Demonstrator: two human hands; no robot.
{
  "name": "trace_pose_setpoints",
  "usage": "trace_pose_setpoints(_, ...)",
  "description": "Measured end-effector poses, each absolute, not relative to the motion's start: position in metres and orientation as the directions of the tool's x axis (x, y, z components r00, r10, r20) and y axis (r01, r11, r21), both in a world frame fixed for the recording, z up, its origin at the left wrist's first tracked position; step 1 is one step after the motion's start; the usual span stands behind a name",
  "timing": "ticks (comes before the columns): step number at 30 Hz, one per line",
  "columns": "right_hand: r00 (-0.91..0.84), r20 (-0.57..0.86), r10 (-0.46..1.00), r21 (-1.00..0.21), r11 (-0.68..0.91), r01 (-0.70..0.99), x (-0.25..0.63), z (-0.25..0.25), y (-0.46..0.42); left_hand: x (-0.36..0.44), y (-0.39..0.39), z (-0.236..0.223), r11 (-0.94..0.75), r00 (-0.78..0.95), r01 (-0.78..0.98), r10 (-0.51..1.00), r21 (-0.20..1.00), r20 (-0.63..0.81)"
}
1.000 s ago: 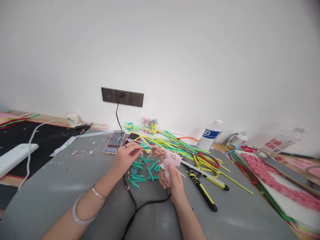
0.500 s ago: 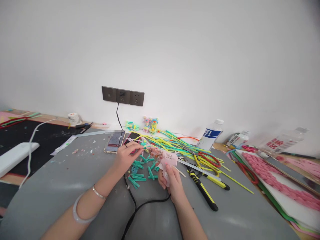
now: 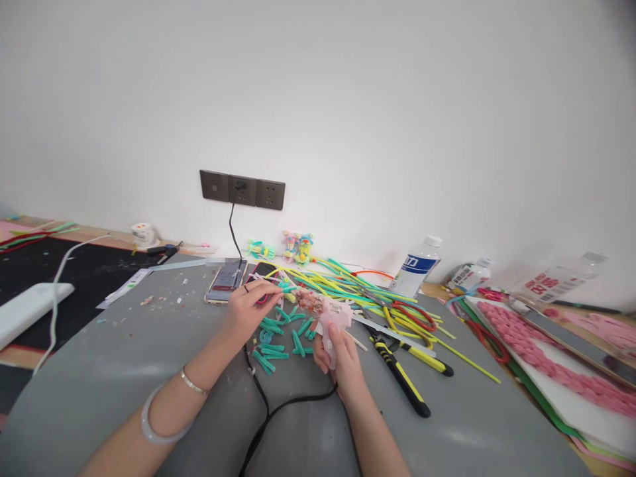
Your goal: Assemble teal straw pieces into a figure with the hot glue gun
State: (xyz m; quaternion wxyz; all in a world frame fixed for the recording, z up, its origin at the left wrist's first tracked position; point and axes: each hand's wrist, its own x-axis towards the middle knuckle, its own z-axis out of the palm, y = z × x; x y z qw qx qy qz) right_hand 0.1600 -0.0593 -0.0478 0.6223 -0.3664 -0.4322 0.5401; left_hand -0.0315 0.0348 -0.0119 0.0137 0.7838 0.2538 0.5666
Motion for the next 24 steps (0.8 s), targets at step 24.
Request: trace_pose_setpoints(24,0.115,0.138,0.984,-0.925,0.17,-0.339,0.1608,-0.0502,-0.056,-0.0323,0.0335,-0.004,-0.86,0.178,0.408,0.404,0.306,0.897)
